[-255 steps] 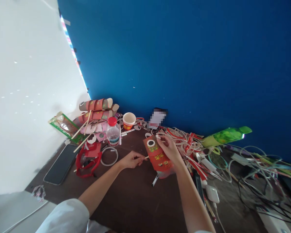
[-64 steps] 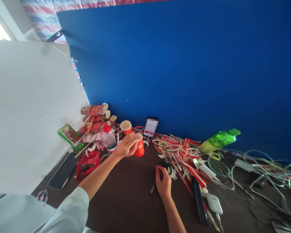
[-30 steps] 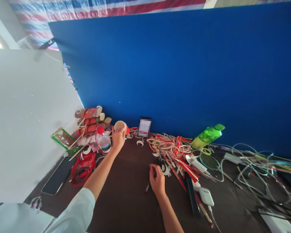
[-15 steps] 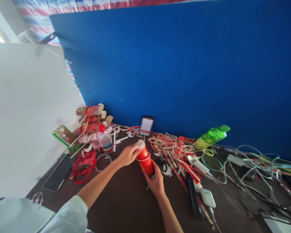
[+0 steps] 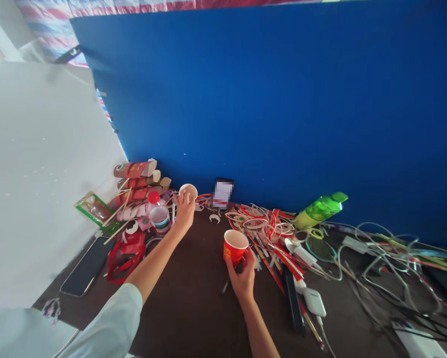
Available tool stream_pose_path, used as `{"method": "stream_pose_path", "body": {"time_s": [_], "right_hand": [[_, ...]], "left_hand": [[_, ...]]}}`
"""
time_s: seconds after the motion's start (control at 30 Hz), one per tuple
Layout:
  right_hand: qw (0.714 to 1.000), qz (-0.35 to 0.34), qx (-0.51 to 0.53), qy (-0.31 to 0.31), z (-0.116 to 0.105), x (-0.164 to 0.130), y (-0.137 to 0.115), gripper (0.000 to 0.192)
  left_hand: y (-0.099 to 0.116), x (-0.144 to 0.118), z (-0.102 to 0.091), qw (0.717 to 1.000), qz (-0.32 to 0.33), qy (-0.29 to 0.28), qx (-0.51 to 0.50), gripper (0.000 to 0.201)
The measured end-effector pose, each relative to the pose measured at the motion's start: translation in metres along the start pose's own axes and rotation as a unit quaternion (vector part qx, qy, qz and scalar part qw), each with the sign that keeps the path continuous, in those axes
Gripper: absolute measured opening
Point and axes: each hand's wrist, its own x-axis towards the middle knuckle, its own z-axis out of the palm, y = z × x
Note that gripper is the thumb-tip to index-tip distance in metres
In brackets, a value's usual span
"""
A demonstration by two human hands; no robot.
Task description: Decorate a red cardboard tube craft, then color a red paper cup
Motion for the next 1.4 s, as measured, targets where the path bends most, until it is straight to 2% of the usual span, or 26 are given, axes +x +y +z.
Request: {"method": "stream_pose_path", "body": {"time_s": [0.2, 0.33, 0.43, 0.53, 0.63, 0.7, 0.83, 1.07, 1.23, 1.4], "right_hand": [[1.000, 0.001, 0.020, -0.011, 0.002, 0.000, 0.001, 0.067], [0.999, -0.009, 0.021, -0.035, 0.003, -0.003, 0.002, 0.070], [0.999, -0.018, 0.005, -0.040, 0.001, -0.004, 0.003, 0.070], [0.999, -0.026, -0.016, -0.041, -0.001, -0.003, 0.005, 0.069], [0.997, -0.038, -0.037, -0.051, -0.001, -0.002, 0.005, 0.069], [0.995, -0.057, -0.058, -0.059, 0.000, -0.001, 0.005, 0.066], [0.992, -0.071, -0.084, -0.063, 0.002, -0.001, 0.010, 0.062], [0.992, -0.061, -0.091, -0.061, 0.005, -0.003, 0.017, 0.061], [0.991, -0.058, -0.097, -0.065, 0.005, -0.003, 0.017, 0.061], [0.991, -0.051, -0.103, -0.068, 0.004, -0.002, 0.017, 0.062]], "left_hand": [[-0.008, 0.005, 0.003, 0.998, -0.028, -0.035, 0.045, 0.044], [-0.003, -0.004, 0.000, 0.997, -0.031, -0.036, 0.063, 0.055], [0.006, -0.028, 0.000, 0.996, -0.003, -0.057, 0.064, 0.057], [0.012, -0.062, 0.004, 0.992, 0.035, -0.105, 0.063, 0.056], [0.010, -0.089, 0.010, 0.987, 0.008, -0.138, 0.084, 0.057], [0.004, -0.095, 0.014, 0.983, -0.016, -0.156, 0.099, 0.060], [-0.008, -0.089, 0.020, 0.974, -0.053, -0.189, 0.115, 0.065], [-0.008, -0.067, 0.019, 0.965, -0.092, -0.214, 0.118, 0.040], [-0.011, -0.057, 0.015, 0.968, -0.103, -0.217, 0.078, 0.033], [-0.019, -0.060, 0.015, 0.973, -0.103, -0.209, 0.000, 0.035]]}}
